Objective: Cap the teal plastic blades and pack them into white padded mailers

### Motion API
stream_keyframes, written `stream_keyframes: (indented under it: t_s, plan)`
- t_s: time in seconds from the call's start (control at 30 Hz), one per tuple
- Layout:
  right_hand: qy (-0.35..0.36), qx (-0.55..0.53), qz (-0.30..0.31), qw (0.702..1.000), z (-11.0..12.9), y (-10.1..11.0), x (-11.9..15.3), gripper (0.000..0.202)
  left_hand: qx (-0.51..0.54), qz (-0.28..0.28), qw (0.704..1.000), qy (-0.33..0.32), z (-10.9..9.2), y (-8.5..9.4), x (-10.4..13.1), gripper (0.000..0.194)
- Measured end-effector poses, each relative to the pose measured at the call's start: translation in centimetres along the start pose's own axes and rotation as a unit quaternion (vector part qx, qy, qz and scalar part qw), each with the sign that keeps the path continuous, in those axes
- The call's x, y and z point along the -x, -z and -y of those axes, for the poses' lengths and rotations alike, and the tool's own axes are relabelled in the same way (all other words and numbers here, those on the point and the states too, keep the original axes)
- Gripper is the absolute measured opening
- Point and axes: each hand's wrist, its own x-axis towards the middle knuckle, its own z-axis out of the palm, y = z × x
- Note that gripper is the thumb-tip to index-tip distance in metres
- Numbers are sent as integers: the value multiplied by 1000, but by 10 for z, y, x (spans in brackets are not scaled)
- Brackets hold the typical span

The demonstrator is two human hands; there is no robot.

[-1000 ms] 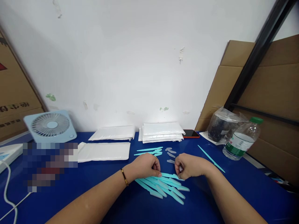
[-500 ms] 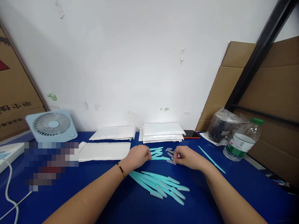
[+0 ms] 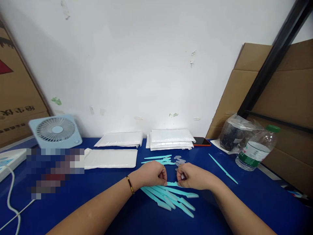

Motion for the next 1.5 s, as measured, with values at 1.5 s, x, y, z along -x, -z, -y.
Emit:
stream_keyframes:
  t_s: [1.5]
  plan:
    - [-34,-45,-100,993,-26,22,2,31,-25,-96,995,-4,18,15,-4,21]
